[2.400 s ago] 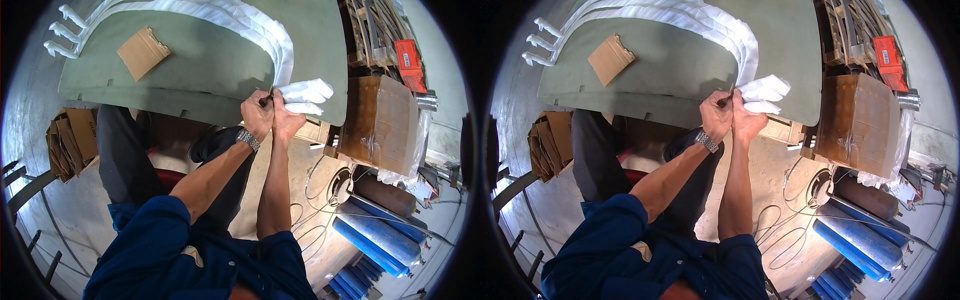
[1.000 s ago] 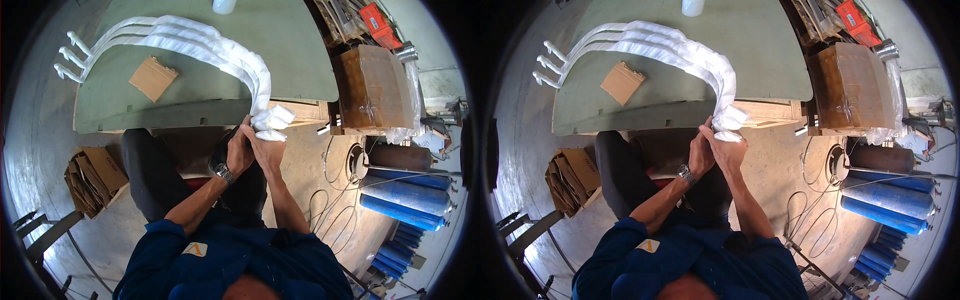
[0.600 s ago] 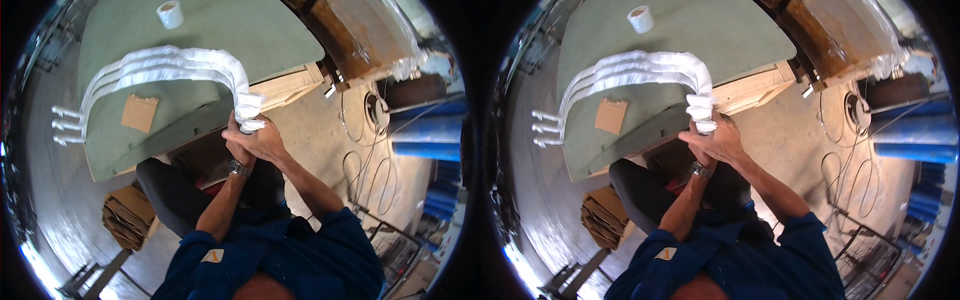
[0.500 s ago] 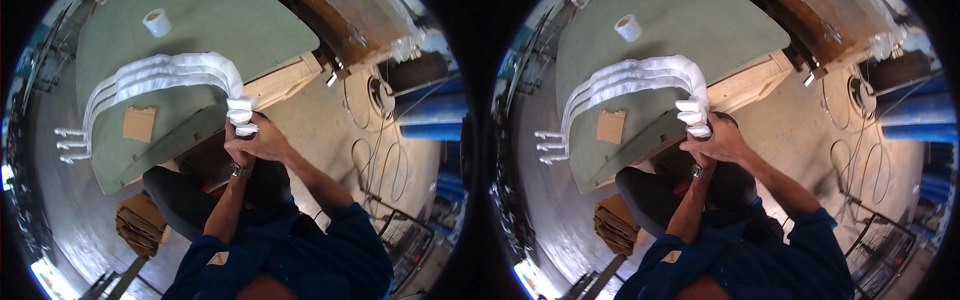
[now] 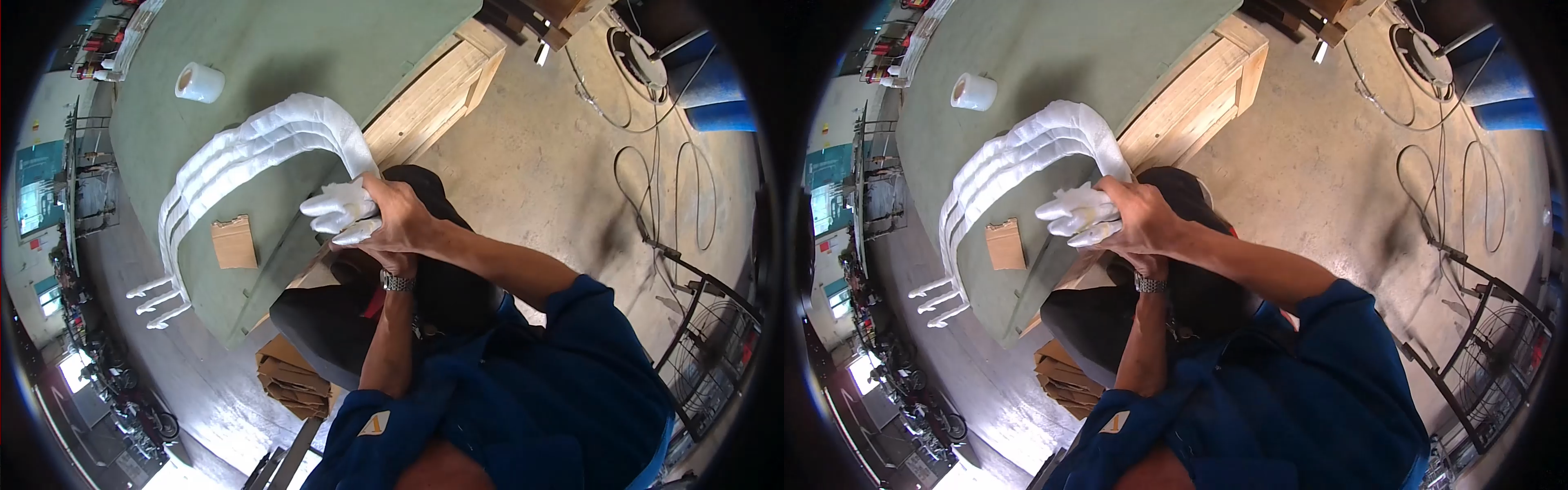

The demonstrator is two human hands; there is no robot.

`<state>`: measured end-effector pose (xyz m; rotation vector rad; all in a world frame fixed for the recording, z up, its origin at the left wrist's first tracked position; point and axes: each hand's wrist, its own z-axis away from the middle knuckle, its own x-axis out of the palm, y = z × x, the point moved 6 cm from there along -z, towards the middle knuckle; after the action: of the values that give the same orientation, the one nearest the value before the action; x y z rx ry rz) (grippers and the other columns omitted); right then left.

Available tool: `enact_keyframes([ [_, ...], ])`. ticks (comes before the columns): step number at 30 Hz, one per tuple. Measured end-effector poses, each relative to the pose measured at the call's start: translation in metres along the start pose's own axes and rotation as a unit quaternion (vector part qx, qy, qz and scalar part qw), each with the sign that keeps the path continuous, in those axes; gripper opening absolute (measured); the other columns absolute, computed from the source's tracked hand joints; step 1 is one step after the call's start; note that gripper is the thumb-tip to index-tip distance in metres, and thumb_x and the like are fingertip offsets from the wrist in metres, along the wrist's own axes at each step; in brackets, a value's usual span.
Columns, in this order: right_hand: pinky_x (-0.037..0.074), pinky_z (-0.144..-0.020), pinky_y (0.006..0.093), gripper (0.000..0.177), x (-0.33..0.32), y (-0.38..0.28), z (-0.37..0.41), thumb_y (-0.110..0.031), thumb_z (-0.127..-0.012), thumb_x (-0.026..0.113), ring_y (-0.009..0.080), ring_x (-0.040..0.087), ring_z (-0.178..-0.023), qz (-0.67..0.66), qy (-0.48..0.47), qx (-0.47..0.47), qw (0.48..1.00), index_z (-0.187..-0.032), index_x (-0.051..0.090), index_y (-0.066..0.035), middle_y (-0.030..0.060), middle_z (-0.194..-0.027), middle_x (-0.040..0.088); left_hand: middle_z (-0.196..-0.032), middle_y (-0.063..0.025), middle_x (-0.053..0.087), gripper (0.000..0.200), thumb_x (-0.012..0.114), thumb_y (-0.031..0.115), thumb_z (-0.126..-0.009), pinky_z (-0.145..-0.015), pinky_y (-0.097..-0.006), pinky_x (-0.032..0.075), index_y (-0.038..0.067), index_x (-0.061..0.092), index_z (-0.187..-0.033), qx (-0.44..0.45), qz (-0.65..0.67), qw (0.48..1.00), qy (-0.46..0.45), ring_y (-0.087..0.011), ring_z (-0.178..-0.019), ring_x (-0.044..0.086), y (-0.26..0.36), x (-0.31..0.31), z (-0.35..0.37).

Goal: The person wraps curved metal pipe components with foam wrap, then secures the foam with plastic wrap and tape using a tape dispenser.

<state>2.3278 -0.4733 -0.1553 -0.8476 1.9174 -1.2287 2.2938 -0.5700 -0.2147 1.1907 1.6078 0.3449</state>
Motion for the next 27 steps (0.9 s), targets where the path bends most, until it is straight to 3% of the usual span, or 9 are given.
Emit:
enact_keyframes([
  [1,0.059,-0.073,0.0408,0.059,-0.005,-0.004,0.006,-0.031,-0.064,0.093,0.0331,0.072,-0.082,0.052,0.125,-0.074,0.988,-0.103,0.060,-0.004,0.0162,-0.092,0.070,-0.094,-0.0180,0.074,0.043,0.085,0.027,-0.079,-0.075,-0.0455,0.056,0.000,0.067,-0.107,0.004,-0.005,1.000,-0.001,-0.0365,-0.084,0.072,-0.004,-0.002,0.000],
  [11,0.058,-0.083,0.0416,0.052,-0.002,-0.009,0.014,-0.026,-0.064,0.093,0.0333,0.074,-0.081,0.089,0.136,0.013,0.987,-0.103,0.066,-0.004,0.0145,-0.087,0.073,-0.093,-0.0175,0.074,0.042,0.083,0.032,-0.081,-0.073,-0.0475,0.055,-0.001,0.069,-0.103,0.050,-0.024,0.998,0.016,-0.0362,-0.081,0.072,-0.009,0.005,0.018],
  [14,0.052,-0.098,0.0445,0.062,-0.017,-0.018,0.008,-0.030,-0.060,0.095,0.0356,0.070,-0.101,0.089,0.151,-0.065,0.982,-0.105,0.064,0.000,0.0208,-0.101,0.071,-0.092,-0.0174,0.074,0.042,0.083,0.033,-0.082,-0.073,-0.0481,0.055,-0.002,0.069,-0.102,0.063,-0.019,0.997,0.034,-0.0361,-0.081,0.072,-0.005,0.005,0.019],
  [16,0.036,-0.115,0.0460,0.068,-0.027,-0.021,0.007,-0.028,-0.066,0.093,0.0376,0.051,-0.133,0.034,-0.017,0.000,0.999,-0.119,0.063,0.002,0.0256,-0.128,0.061,-0.092,-0.0173,0.074,0.042,0.082,0.034,-0.083,-0.073,-0.0485,0.054,-0.002,0.070,-0.102,0.073,-0.018,0.996,0.044,-0.0360,-0.080,0.072,-0.004,0.000,0.020],
  [17,0.032,-0.118,0.0444,0.065,-0.021,0.002,0.014,-0.028,-0.074,0.088,0.0361,0.035,-0.145,-0.216,-0.043,0.058,0.974,-0.125,0.061,0.002,0.0247,-0.141,0.053,-0.092,-0.0173,0.074,0.042,0.082,0.034,-0.083,-0.072,-0.0487,0.054,-0.002,0.070,-0.101,0.078,-0.016,0.995,0.053,-0.0360,-0.080,0.072,-0.003,0.000,0.018],
  [18,0.035,-0.115,0.0437,0.063,-0.034,0.016,0.016,-0.031,-0.083,0.081,0.0344,0.041,-0.141,-0.147,-0.034,0.004,0.988,-0.131,0.059,0.003,0.0225,-0.141,0.055,-0.092,-0.0173,0.074,0.043,0.082,0.035,-0.083,-0.072,-0.0488,0.054,-0.002,0.070,-0.101,0.082,-0.014,0.995,0.064,-0.0360,-0.080,0.072,-0.001,0.000,0.016],
  [21,0.037,-0.114,0.0427,0.066,-0.052,0.042,-0.022,-0.039,-0.087,0.076,0.0357,0.044,-0.138,-0.323,0.099,0.197,0.920,-0.133,0.058,0.004,0.0222,-0.142,0.054,-0.086,-0.0175,0.071,0.042,0.083,0.038,-0.082,-0.072,-0.0509,0.051,-0.001,0.070,-0.092,-0.037,-0.102,0.990,0.086,-0.0390,-0.078,0.068,0.017,0.000,0.006],
  [23,0.039,-0.113,0.0429,0.077,-0.066,0.043,-0.057,-0.051,-0.086,0.074,0.0380,0.049,-0.133,0.019,0.107,0.156,0.982,-0.135,0.056,0.005,0.0227,-0.139,0.056,-0.087,-0.0194,0.071,0.043,0.085,0.037,-0.081,-0.071,-0.0504,0.050,-0.001,0.068,-0.094,-0.036,-0.019,0.994,0.099,-0.0401,-0.077,0.067,0.029,-0.010,0.001],
  [27,0.040,-0.112,0.0477,0.108,-0.020,0.062,-0.148,-0.070,-0.063,0.083,0.0405,0.052,-0.130,0.178,-0.059,0.082,0.979,-0.137,0.053,0.004,0.0239,-0.135,0.059,-0.093,-0.0158,0.073,0.041,0.084,0.032,-0.081,-0.073,-0.0471,0.052,0.000,0.070,-0.104,-0.093,0.025,0.995,0.029,-0.0375,-0.082,0.069,0.016,-0.021,0.011],
])
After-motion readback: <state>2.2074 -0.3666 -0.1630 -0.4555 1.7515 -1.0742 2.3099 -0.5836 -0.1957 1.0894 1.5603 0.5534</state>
